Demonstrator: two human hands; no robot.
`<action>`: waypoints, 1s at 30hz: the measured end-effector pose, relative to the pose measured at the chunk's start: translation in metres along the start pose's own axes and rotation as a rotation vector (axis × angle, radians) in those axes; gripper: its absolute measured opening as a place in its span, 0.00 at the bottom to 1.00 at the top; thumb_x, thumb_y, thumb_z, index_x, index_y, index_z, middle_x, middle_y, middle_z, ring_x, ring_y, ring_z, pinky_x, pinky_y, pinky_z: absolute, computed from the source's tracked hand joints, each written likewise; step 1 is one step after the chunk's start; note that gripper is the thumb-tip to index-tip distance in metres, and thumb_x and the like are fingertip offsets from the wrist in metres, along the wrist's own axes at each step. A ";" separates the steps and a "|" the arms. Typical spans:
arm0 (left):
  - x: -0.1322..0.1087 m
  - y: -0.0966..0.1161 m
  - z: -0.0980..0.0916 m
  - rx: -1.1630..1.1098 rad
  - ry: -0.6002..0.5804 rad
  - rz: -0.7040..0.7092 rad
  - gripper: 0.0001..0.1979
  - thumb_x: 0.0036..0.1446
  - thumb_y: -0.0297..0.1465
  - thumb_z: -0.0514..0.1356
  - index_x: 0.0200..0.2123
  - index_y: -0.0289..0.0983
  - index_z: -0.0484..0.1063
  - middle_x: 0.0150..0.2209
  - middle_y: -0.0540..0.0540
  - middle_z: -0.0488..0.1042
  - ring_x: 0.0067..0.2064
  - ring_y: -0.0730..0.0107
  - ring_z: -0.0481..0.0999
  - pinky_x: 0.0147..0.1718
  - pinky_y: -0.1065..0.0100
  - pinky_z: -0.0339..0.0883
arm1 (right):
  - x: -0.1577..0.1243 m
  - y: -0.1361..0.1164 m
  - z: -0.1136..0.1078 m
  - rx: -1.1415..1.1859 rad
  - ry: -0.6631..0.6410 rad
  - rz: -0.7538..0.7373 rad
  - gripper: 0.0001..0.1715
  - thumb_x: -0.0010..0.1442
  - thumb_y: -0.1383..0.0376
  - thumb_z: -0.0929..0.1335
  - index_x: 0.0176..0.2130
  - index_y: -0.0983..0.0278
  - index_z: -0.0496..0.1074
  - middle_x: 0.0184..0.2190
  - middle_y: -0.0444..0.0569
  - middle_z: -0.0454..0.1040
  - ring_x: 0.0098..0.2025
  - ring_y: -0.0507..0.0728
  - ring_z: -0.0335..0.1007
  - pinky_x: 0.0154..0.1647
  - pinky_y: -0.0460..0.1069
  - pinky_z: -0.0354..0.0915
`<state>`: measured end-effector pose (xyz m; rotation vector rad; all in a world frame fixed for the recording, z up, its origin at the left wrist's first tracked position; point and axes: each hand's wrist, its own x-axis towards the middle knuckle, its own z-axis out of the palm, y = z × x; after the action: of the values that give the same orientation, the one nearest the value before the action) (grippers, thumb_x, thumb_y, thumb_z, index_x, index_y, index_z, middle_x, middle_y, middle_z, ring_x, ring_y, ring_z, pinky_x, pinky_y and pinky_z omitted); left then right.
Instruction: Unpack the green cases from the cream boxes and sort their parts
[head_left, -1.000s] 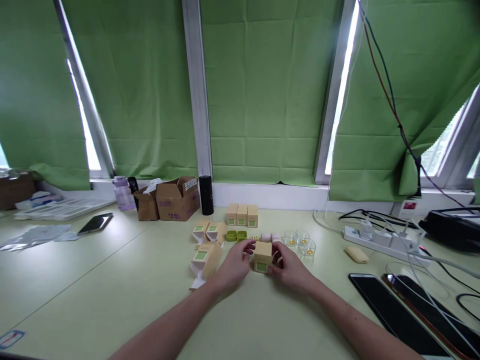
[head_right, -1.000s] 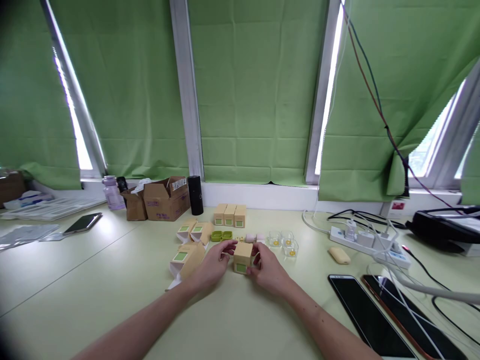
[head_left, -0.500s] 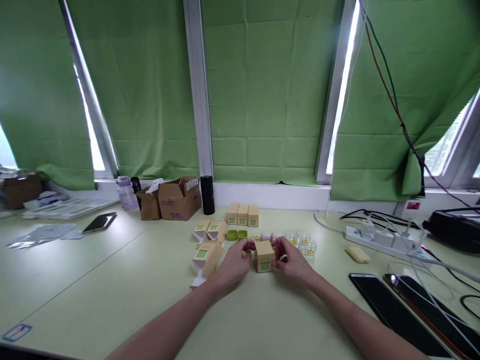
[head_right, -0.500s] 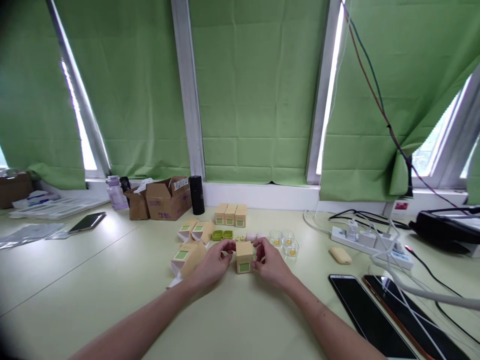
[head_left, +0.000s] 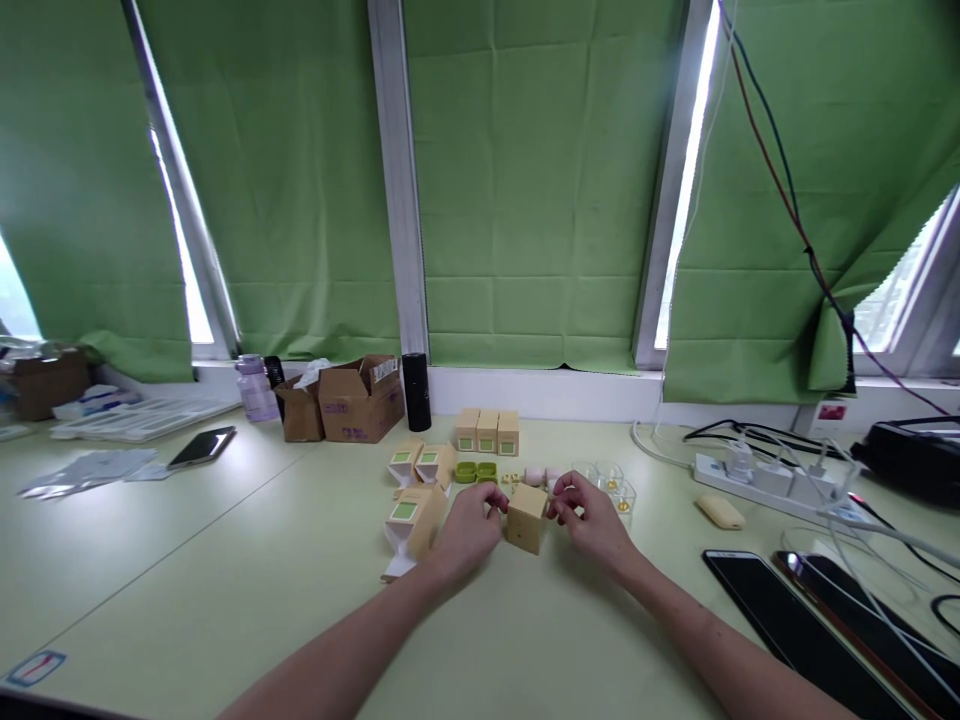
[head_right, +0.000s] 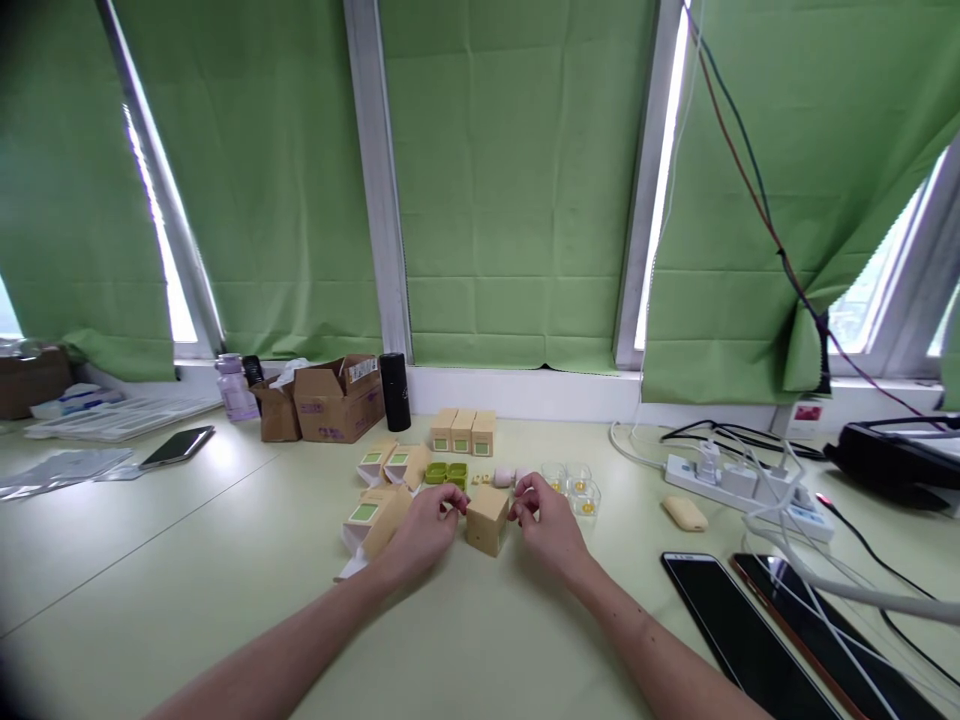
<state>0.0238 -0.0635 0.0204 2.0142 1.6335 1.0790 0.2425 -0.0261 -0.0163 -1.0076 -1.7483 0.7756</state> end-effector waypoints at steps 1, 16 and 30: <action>0.000 0.000 -0.001 0.005 0.002 -0.012 0.14 0.53 0.15 0.53 0.31 0.38 0.71 0.36 0.47 0.79 0.42 0.63 0.77 0.42 0.65 0.67 | 0.000 0.000 0.000 0.005 0.004 -0.005 0.06 0.59 0.63 0.65 0.40 0.57 0.64 0.31 0.45 0.80 0.35 0.59 0.76 0.36 0.52 0.66; -0.005 -0.009 0.014 -0.340 -0.201 -0.016 0.31 0.52 0.27 0.64 0.61 0.37 0.67 0.62 0.35 0.71 0.64 0.50 0.69 0.63 0.54 0.63 | 0.000 -0.003 -0.003 -0.094 0.091 -0.035 0.06 0.61 0.65 0.63 0.41 0.57 0.65 0.35 0.46 0.80 0.37 0.58 0.75 0.37 0.52 0.65; -0.014 0.004 0.012 -0.141 0.031 0.114 0.26 0.55 0.30 0.69 0.55 0.40 0.67 0.55 0.41 0.75 0.56 0.54 0.74 0.55 0.55 0.68 | -0.007 -0.023 -0.005 -0.233 0.164 -0.117 0.10 0.66 0.58 0.64 0.46 0.58 0.68 0.41 0.51 0.79 0.37 0.60 0.75 0.30 0.52 0.68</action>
<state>0.0345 -0.0756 0.0106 2.0276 1.4283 1.2344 0.2419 -0.0422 0.0022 -1.0797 -1.7640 0.4102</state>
